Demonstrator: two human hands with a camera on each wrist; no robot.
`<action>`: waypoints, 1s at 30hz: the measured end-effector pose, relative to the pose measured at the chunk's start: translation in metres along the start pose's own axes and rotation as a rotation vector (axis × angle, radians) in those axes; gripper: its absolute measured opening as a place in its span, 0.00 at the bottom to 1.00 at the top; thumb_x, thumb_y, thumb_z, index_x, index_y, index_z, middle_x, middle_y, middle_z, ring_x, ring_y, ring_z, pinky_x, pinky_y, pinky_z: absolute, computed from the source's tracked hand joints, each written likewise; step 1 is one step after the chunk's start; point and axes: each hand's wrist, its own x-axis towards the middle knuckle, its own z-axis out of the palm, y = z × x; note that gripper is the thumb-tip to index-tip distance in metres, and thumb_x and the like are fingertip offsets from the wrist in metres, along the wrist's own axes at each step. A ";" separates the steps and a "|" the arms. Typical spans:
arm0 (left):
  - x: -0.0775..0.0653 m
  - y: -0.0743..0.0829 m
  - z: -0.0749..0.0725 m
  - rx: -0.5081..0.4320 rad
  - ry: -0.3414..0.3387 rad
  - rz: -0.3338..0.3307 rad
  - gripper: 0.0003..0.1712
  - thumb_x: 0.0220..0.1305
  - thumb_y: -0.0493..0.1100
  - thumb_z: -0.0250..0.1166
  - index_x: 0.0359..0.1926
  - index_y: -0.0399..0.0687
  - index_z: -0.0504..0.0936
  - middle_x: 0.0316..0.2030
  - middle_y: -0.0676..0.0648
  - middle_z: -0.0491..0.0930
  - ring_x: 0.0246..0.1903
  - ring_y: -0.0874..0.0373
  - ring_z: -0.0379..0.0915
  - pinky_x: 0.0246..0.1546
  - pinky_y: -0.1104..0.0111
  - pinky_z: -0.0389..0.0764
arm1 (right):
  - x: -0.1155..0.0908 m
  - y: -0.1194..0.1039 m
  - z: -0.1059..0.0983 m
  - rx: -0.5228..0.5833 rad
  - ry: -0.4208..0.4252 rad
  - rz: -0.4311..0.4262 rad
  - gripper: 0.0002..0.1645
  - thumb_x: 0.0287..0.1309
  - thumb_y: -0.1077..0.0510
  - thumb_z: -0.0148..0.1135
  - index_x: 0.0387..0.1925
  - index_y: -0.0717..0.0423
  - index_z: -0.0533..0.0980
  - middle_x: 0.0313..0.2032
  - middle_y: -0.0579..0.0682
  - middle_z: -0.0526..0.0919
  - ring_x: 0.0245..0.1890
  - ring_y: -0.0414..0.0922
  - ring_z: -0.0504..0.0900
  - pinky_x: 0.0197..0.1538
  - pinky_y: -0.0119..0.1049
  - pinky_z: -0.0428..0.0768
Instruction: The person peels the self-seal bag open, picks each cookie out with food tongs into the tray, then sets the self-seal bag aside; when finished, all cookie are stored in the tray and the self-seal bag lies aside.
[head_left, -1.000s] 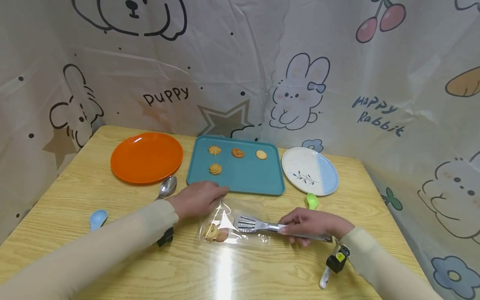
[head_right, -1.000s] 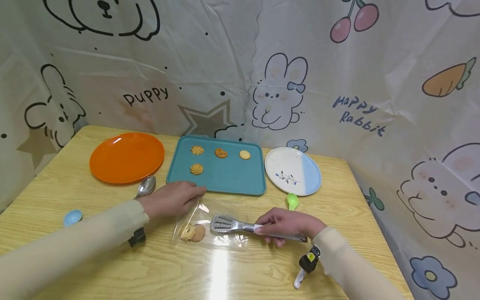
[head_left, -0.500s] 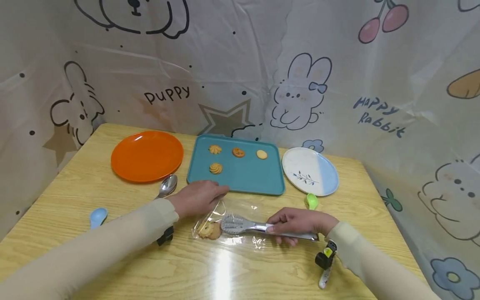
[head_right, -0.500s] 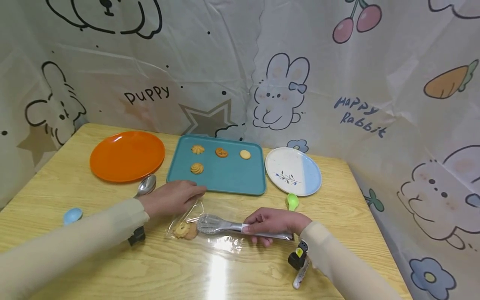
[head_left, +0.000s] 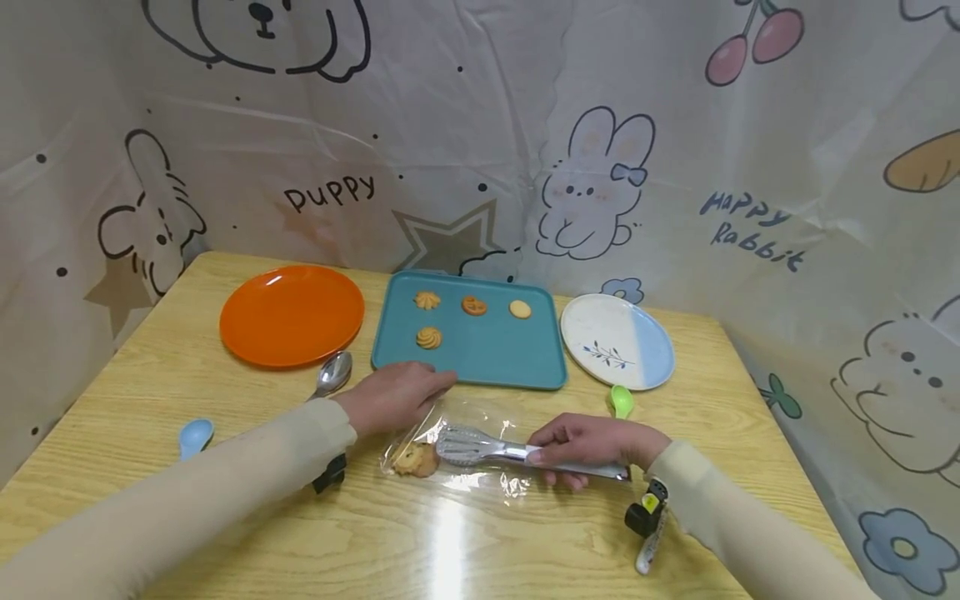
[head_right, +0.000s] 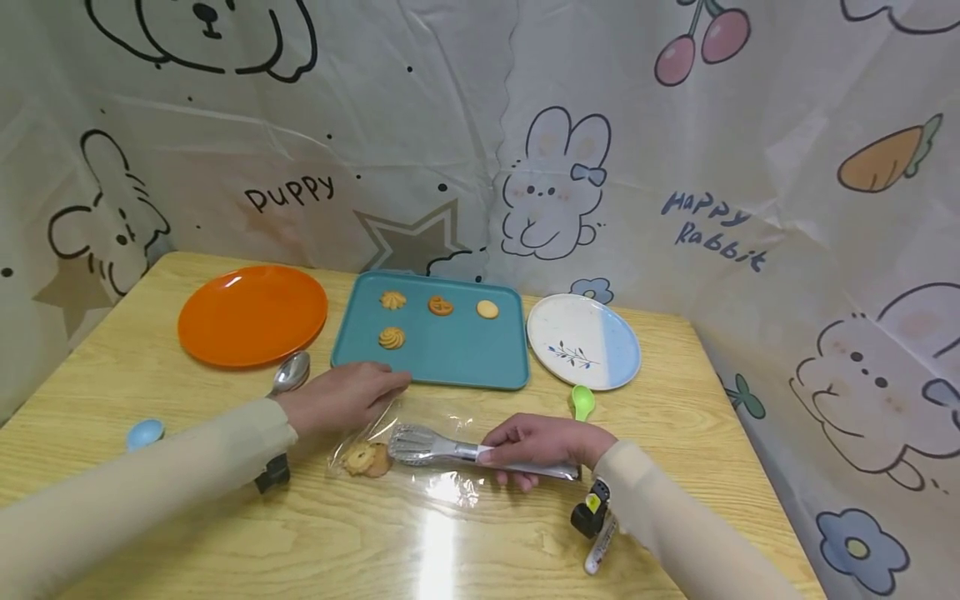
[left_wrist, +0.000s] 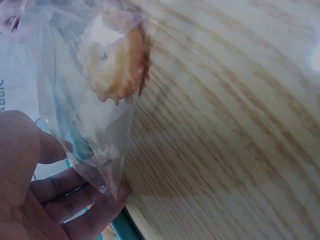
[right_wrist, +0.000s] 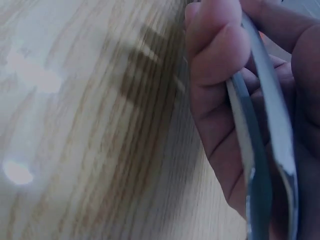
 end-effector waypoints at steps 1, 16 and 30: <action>0.000 0.000 0.000 -0.001 -0.004 -0.004 0.07 0.72 0.40 0.53 0.47 0.52 0.75 0.27 0.52 0.76 0.27 0.60 0.70 0.32 0.66 0.75 | 0.000 0.000 0.000 -0.006 0.009 0.004 0.20 0.70 0.49 0.52 0.43 0.63 0.76 0.29 0.55 0.81 0.16 0.35 0.74 0.23 0.28 0.75; 0.000 0.003 0.002 0.020 -0.027 -0.081 0.12 0.70 0.41 0.55 0.52 0.55 0.75 0.34 0.50 0.78 0.32 0.57 0.72 0.35 0.63 0.76 | -0.011 0.001 -0.008 -0.037 0.066 0.054 0.19 0.69 0.47 0.53 0.46 0.58 0.78 0.28 0.53 0.81 0.15 0.35 0.73 0.22 0.28 0.74; -0.003 0.002 0.004 -0.095 -0.076 -0.109 0.14 0.74 0.43 0.51 0.57 0.52 0.73 0.43 0.43 0.77 0.38 0.53 0.74 0.39 0.59 0.78 | -0.010 -0.002 -0.007 -0.025 0.015 0.039 0.20 0.69 0.48 0.53 0.46 0.60 0.78 0.28 0.52 0.81 0.15 0.34 0.73 0.23 0.27 0.74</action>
